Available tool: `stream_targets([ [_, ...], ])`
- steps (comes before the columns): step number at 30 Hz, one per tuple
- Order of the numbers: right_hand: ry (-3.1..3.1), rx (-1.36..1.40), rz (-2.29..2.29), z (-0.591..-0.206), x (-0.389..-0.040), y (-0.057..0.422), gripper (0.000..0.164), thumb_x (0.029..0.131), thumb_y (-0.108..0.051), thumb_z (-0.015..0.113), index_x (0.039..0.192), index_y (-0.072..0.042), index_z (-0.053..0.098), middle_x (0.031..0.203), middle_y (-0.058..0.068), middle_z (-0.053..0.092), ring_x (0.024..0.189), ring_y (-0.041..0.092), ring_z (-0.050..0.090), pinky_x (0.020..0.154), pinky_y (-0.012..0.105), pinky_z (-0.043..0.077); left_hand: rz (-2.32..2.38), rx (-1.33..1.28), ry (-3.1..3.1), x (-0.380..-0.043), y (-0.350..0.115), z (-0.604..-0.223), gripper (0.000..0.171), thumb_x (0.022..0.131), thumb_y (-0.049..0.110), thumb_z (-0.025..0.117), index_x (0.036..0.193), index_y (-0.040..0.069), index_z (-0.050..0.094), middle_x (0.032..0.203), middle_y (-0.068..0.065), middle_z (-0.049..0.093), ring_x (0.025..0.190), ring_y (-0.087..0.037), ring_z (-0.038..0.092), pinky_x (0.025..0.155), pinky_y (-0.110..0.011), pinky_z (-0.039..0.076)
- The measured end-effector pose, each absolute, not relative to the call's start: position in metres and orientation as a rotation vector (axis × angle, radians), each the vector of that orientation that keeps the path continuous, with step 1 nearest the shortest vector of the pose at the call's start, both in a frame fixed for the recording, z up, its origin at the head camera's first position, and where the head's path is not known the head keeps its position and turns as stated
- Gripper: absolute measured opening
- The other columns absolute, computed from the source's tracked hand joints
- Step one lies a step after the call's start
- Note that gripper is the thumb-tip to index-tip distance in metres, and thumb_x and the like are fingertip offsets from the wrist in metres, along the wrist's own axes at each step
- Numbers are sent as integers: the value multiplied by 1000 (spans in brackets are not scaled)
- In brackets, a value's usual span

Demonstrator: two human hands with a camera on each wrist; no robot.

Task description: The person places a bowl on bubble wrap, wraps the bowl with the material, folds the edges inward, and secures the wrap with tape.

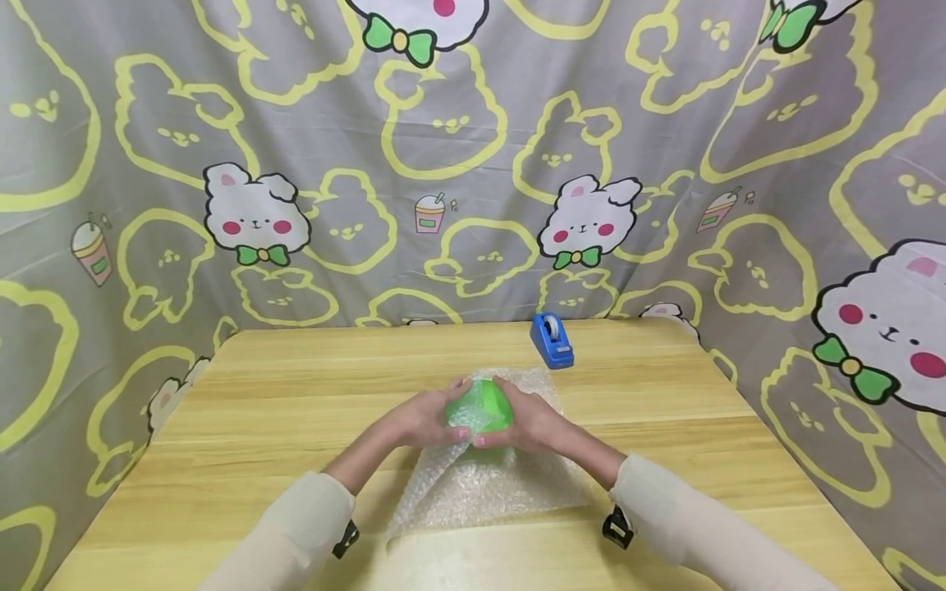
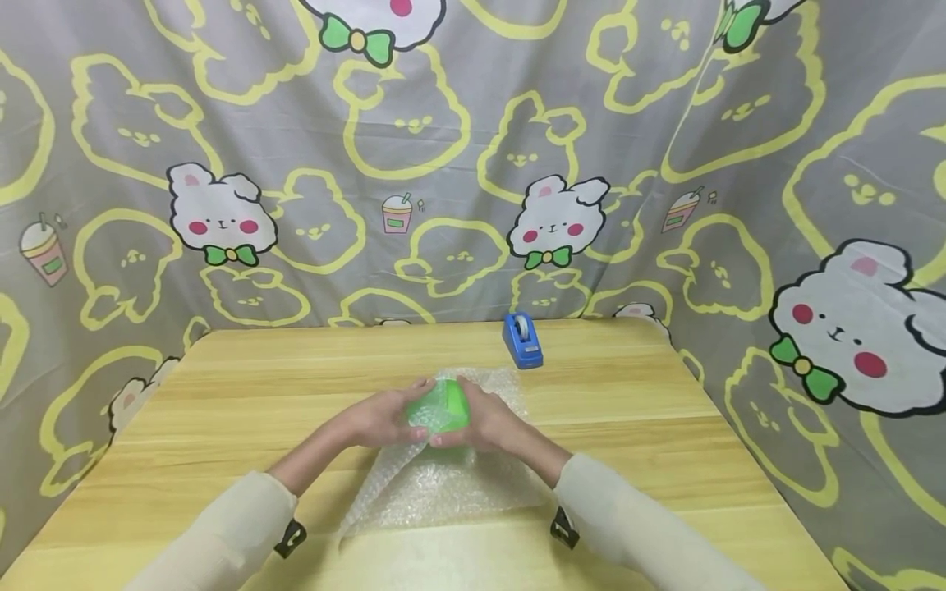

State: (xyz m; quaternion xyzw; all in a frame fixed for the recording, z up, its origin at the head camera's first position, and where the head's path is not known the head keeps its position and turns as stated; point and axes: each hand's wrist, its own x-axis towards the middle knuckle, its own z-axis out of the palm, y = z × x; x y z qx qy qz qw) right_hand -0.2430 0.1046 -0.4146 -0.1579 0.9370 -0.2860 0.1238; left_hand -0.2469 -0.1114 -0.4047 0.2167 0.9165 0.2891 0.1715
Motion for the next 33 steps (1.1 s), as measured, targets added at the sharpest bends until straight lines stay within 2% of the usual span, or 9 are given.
stream_targets([
  [3, 2717, -471, -840, -414, -244, 105, 112, 77, -51, 86, 160, -6, 26, 135, 22, 60, 111, 30, 63, 86, 41, 57, 823, 608, 2602, -247, -112, -404, 84, 93, 26, 75, 161, 14, 28, 168, -13, 21, 141, -40, 46, 118, -51, 36],
  [9, 2694, -480, -820, -412, -247, 107, 109, 79, -51, 84, 160, -8, 25, 135, 23, 60, 113, 32, 63, 87, 43, 58, 838, 588, 2609, -247, -111, -406, 85, 92, 25, 76, 161, 15, 28, 168, -12, 22, 145, -42, 40, 119, -53, 34],
  [15, 2691, -487, -792, -409, -250, 110, 97, 88, -53, 74, 159, -8, 28, 128, 20, 63, 106, 28, 64, 82, 40, 56, 830, 594, 2638, -247, -110, -407, 87, 90, 24, 78, 161, 13, 29, 166, -15, 27, 140, -44, 45, 116, -54, 38],
  [21, 2687, -391, -858, -403, -257, 115, 99, 94, -57, 65, 161, -3, 17, 144, 27, 54, 126, 41, 58, 101, 54, 51, 830, 578, 2641, -247, -108, -406, 88, 89, 25, 79, 161, 13, 30, 166, -15, 28, 141, -44, 45, 117, -54, 36],
  [23, 2723, -367, -896, -401, -263, 120, 96, 96, -55, 62, 161, -2, 17, 144, 30, 53, 129, 44, 56, 103, 56, 50, 824, 573, 2647, -246, -108, -406, 88, 88, 25, 79, 160, 13, 30, 165, -15, 29, 141, -45, 44, 117, -54, 36],
  [25, 2791, -368, -930, -400, -270, 126, 87, 99, -51, 60, 159, -1, 24, 138, 31, 58, 123, 44, 61, 98, 54, 54, 819, 570, 2653, -246, -107, -405, 88, 87, 25, 80, 160, 13, 31, 165, -15, 31, 141, -45, 44, 117, -55, 35],
  [27, 2875, -373, -969, -401, -279, 133, 71, 102, -45, 58, 153, 1, 37, 129, 30, 64, 113, 40, 67, 90, 50, 58, 816, 567, 2658, -246, -107, -405, 89, 87, 26, 80, 160, 13, 32, 165, -15, 31, 142, -46, 43, 118, -56, 35],
  [30, 3017, -359, -972, -407, -291, 144, 47, 104, -35, 56, 130, 4, 60, 106, 23, 73, 88, 32, 72, 72, 41, 59, 819, 561, 2663, -246, -107, -405, 88, 86, 26, 81, 160, 14, 33, 165, -15, 32, 142, -46, 42, 117, -57, 34],
  [33, 3080, -266, -938, -413, -299, 155, 35, 101, -28, 60, 113, 5, 65, 94, 21, 72, 78, 30, 69, 65, 39, 55, 817, 555, 2667, -246, -108, -406, 88, 87, 26, 81, 160, 15, 33, 165, -13, 31, 142, -46, 43, 117, -57, 35],
])
